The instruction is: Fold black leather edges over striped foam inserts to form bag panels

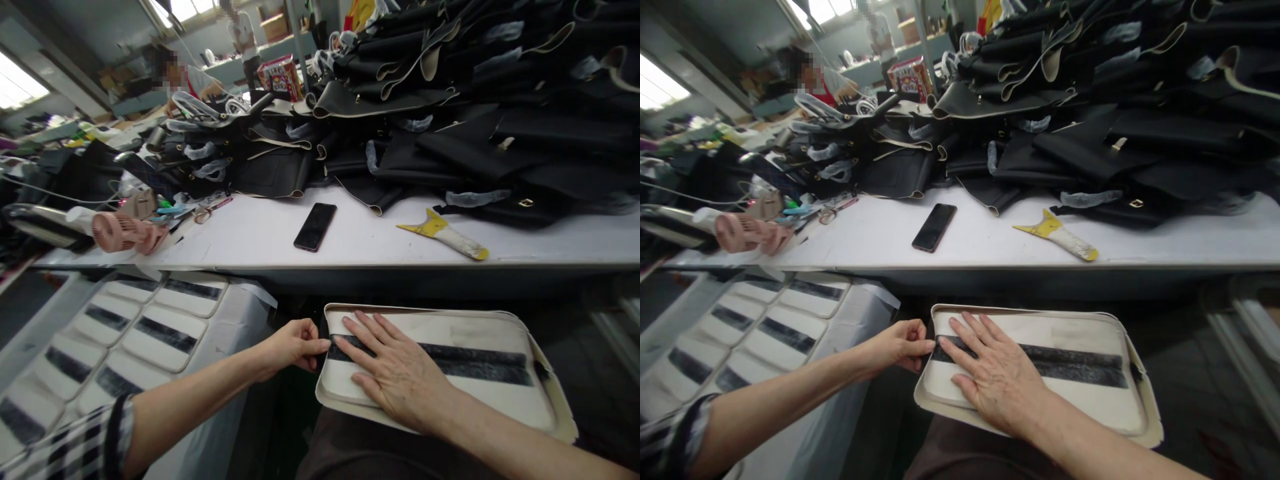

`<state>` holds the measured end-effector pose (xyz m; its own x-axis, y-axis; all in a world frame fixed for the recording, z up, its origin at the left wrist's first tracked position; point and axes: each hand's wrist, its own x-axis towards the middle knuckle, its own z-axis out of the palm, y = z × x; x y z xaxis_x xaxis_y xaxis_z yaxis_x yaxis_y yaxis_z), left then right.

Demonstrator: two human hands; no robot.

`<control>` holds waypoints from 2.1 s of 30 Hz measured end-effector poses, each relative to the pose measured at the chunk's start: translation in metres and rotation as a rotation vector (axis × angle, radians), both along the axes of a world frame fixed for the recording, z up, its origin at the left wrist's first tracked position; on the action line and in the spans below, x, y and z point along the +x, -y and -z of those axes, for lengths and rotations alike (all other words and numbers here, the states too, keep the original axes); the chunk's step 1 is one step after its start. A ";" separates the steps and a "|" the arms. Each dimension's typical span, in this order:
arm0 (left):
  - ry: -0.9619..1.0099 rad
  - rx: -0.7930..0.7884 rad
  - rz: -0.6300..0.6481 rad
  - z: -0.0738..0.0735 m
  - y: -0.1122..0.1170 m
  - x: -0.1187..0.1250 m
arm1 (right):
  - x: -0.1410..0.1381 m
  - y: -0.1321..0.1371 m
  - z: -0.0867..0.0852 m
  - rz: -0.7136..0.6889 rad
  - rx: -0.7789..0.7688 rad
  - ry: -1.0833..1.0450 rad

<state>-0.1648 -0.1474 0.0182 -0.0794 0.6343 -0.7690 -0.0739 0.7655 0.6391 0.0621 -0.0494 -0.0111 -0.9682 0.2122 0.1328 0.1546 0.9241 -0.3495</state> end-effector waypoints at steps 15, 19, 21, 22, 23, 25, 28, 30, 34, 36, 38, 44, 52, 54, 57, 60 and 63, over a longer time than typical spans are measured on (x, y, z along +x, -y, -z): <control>-0.062 0.152 -0.027 0.027 0.003 0.011 | -0.002 -0.008 -0.014 0.002 -0.213 0.107; -0.219 0.263 -0.113 0.036 0.008 0.024 | 0.002 -0.008 -0.023 -0.014 -0.226 0.136; -0.290 0.339 -0.154 0.041 0.010 0.030 | 0.003 -0.008 -0.026 -0.003 -0.240 0.150; -0.322 0.382 -0.170 0.044 0.012 0.032 | 0.004 -0.007 -0.027 0.003 -0.246 0.153; -0.355 0.426 -0.183 0.046 0.014 0.034 | 0.005 -0.006 -0.029 0.006 -0.249 0.150; -0.462 0.498 -0.181 0.050 0.019 0.035 | 0.006 -0.004 -0.031 0.010 -0.250 0.132; -0.777 0.621 -0.075 0.046 0.024 0.032 | 0.008 -0.001 -0.034 0.017 -0.236 0.103; -1.043 0.795 0.081 0.036 0.023 0.028 | 0.010 0.000 -0.035 0.020 -0.222 0.092; -1.274 1.057 0.506 0.014 0.012 0.022 | 0.013 0.001 -0.034 0.036 -0.240 0.038; -1.219 1.056 0.669 0.007 0.006 0.021 | 0.014 -0.001 -0.033 0.032 -0.298 0.007; -1.160 1.031 0.762 0.004 0.002 0.020 | 0.015 -0.004 -0.032 0.037 -0.390 -0.040; -1.086 0.888 0.985 -0.019 -0.011 0.029 | 0.019 -0.023 -0.029 0.334 -1.038 -0.486; -1.073 0.897 1.128 -0.041 -0.046 0.087 | 0.026 -0.036 -0.043 0.467 -1.596 -0.837; -1.097 0.898 1.131 -0.037 -0.055 0.101 | 0.042 -0.044 -0.054 0.482 -1.626 -0.896; -1.067 0.975 1.132 -0.032 -0.067 0.117 | 0.082 -0.070 -0.057 0.643 -1.401 -0.981; -1.001 1.012 1.102 -0.027 -0.078 0.133 | 0.125 -0.098 -0.033 0.856 -0.971 -0.910; -1.023 0.985 1.052 -0.021 -0.087 0.148 | 0.146 -0.103 0.001 0.880 -0.770 -0.722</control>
